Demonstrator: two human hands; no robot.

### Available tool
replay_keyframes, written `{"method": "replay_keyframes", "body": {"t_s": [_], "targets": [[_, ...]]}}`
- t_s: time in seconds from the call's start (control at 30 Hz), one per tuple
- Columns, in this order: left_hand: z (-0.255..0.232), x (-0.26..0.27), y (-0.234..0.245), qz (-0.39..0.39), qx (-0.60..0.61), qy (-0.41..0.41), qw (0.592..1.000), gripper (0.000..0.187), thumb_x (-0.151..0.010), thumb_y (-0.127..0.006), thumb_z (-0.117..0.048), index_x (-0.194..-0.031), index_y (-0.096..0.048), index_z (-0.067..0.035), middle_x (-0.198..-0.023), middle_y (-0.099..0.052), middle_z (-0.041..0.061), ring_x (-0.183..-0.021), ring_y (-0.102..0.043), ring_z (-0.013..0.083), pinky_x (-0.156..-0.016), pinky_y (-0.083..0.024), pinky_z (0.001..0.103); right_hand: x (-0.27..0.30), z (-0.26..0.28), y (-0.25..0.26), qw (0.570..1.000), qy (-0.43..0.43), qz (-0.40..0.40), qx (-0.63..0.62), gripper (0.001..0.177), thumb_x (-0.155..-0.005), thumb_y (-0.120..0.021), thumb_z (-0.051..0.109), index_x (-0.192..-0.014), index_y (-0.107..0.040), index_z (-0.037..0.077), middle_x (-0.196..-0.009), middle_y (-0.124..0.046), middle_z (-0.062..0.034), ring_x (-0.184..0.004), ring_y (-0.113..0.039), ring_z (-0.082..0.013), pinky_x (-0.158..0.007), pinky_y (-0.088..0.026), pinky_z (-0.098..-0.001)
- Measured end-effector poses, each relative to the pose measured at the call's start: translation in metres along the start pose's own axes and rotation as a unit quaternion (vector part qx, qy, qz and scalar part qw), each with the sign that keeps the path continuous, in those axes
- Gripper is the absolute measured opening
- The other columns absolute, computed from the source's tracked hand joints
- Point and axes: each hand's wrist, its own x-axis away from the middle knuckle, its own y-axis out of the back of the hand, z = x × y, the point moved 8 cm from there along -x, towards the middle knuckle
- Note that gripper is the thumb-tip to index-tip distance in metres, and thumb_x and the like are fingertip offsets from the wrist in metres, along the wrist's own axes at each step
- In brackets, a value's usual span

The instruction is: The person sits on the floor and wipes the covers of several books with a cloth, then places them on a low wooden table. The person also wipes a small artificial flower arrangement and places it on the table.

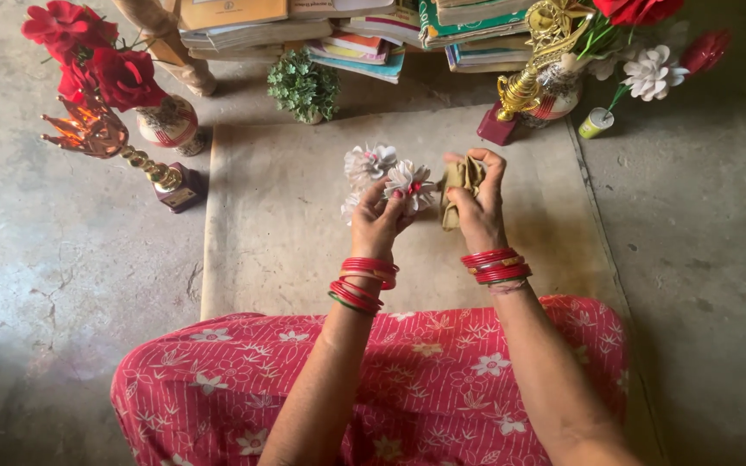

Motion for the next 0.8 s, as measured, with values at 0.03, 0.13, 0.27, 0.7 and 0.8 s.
{"method": "replay_keyframes", "body": {"t_s": [0.03, 0.13, 0.27, 0.7, 0.8], "targets": [[0.004, -0.001, 0.003, -0.003, 0.0, 0.016, 1.0, 0.045, -0.101, -0.061, -0.002, -0.145, -0.053, 0.0, -0.11, -0.072, 0.01, -0.092, -0.07, 0.016, -0.079, -0.065, 0.034, 0.0, 0.014, -0.007, 0.998, 0.048, 0.02, 0.026, 0.049, -0.094, -0.055, -0.001, -0.139, -0.042, 0.011, -0.144, -0.057, -0.0115, -0.112, -0.062, -0.0162, -0.096, -0.054, -0.0288], [0.005, 0.0, 0.003, 0.01, -0.028, 0.022, 0.999, 0.044, -0.098, -0.059, 0.001, -0.141, -0.053, 0.0, -0.111, -0.072, 0.007, -0.093, -0.072, 0.0147, -0.081, -0.065, 0.034, 0.009, 0.051, -0.029, 0.965, 0.194, 0.061, 0.164, 0.044, -0.096, -0.061, -0.001, -0.136, -0.052, 0.014, -0.15, -0.045, -0.0144, -0.121, -0.063, -0.0217, -0.101, -0.055, -0.0308], [-0.006, 0.004, -0.004, 0.038, -0.092, -0.02, 0.995, 0.044, -0.098, -0.061, 0.003, -0.141, -0.057, 0.005, -0.099, -0.068, 0.011, -0.086, -0.07, 0.0167, -0.084, -0.068, 0.038, 0.021, 0.063, -0.058, 0.853, 0.31, 0.093, 0.41, 0.047, -0.088, -0.073, 0.0, -0.13, -0.067, 0.02, -0.129, -0.056, -0.0127, -0.116, -0.062, -0.0278, -0.1, -0.055, -0.0362], [-0.015, -0.002, 0.004, 0.126, -0.165, 0.016, 0.978, 0.037, -0.098, -0.063, 0.003, -0.135, -0.06, 0.005, -0.103, -0.072, 0.009, -0.09, -0.07, 0.015, -0.082, -0.064, 0.035, 0.03, 0.052, -0.055, 0.815, 0.371, 0.106, 0.433, 0.038, -0.09, -0.068, -0.004, -0.12, -0.075, 0.017, -0.127, -0.07, -0.0015, -0.118, -0.065, -0.0245, -0.104, -0.058, -0.036], [-0.019, -0.01, 0.004, 0.159, -0.164, 0.029, 0.973, 0.035, -0.099, -0.061, 0.003, -0.134, -0.06, 0.003, -0.105, -0.073, 0.007, -0.092, -0.071, 0.0148, -0.084, -0.065, 0.034, 0.017, 0.036, -0.048, 0.853, 0.319, 0.077, 0.405, 0.041, -0.092, -0.067, -0.007, -0.123, -0.076, 0.017, -0.133, -0.068, -0.0029, -0.12, -0.066, -0.0255, -0.105, -0.057, -0.036]]}}
